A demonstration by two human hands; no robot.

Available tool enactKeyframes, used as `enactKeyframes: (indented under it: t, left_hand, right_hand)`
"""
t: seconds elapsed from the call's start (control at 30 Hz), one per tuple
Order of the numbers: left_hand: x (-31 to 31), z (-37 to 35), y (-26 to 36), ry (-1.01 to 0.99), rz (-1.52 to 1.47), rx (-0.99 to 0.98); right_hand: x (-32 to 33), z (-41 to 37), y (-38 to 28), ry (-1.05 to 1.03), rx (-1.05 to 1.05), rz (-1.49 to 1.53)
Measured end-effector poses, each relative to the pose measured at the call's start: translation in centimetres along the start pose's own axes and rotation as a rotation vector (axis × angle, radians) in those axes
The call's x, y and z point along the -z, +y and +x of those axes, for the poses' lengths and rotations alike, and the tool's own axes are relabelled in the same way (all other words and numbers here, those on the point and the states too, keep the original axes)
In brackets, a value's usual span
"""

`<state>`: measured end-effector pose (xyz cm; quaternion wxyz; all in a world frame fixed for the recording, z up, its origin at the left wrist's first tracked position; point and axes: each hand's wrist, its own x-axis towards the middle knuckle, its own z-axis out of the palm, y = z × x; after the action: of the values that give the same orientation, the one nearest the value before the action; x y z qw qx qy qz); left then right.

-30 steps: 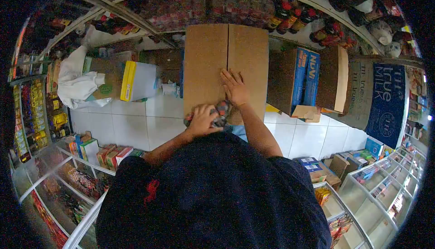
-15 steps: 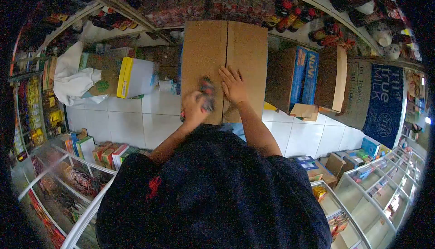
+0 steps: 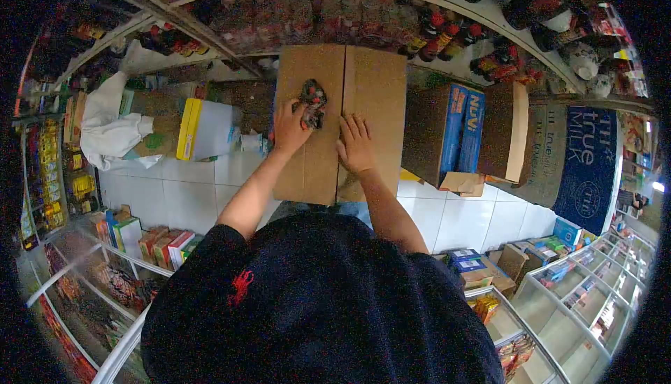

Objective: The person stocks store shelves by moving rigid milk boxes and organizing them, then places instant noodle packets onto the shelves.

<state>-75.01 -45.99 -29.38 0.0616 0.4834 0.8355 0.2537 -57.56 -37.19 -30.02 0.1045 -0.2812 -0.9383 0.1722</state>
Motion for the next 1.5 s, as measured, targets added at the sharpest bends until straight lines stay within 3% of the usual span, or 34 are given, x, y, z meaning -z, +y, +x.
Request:
enactKeyframes:
  t: [0.13, 0.23, 0.4, 0.67, 0.73, 1.07, 1.13, 1.27, 1.37, 1.43, 1.5]
  left_hand:
    - [0.3, -0.4, 1.0, -0.199, -0.020, -0.176]
    - [0.3, 0.3, 0.7, -0.233, 0.009, -0.289]
    - [-1.0, 5.8, 1.1, -0.240, 0.032, -0.254]
    - [-3.1, 14.1, 0.9, -0.180, 0.191, -0.210]
    - [-3.6, 15.5, 0.6, -0.124, 0.292, -0.035]
    - [-2.8, 16.9, -2.2, 0.054, 0.382, 0.071]
    - [-2.5, 16.4, -2.6, 0.074, 0.312, 0.248]
    - [-1.6, 14.1, -3.7, 0.118, 0.306, 0.275]
    - [-2.1, 12.4, -5.4, 0.302, 0.241, 0.366]
    - [-1.6, 10.9, -5.6, 0.167, -0.095, 0.786]
    - [-2.5, 9.1, -6.5, 0.203, -0.142, 0.740]
  right_hand:
    - [0.3, 0.0, 0.1, 0.000, 0.007, 0.029]
    - [0.0, 0.2, 0.2, -0.011, 0.001, 0.036]
    - [0.1, 0.1, 0.1, 0.022, 0.018, 0.026]
    - [0.6, 0.3, -0.1, -0.107, -0.057, 0.059]
    - [0.9, 0.4, -0.2, -0.112, -0.060, 0.048]
    - [0.6, 0.1, 0.1, -0.138, -0.051, 0.018]
    - [0.4, 0.1, 0.2, -0.120, -0.037, 0.028]
    - [0.5, 0.2, 0.2, -0.119, -0.028, 0.035]
    - [0.3, 0.1, 0.2, -0.092, -0.014, 0.037]
    - [0.3, 0.2, 0.2, -0.099, -0.015, 0.045]
    - [0.3, 0.1, 0.2, -0.111, -0.017, 0.059]
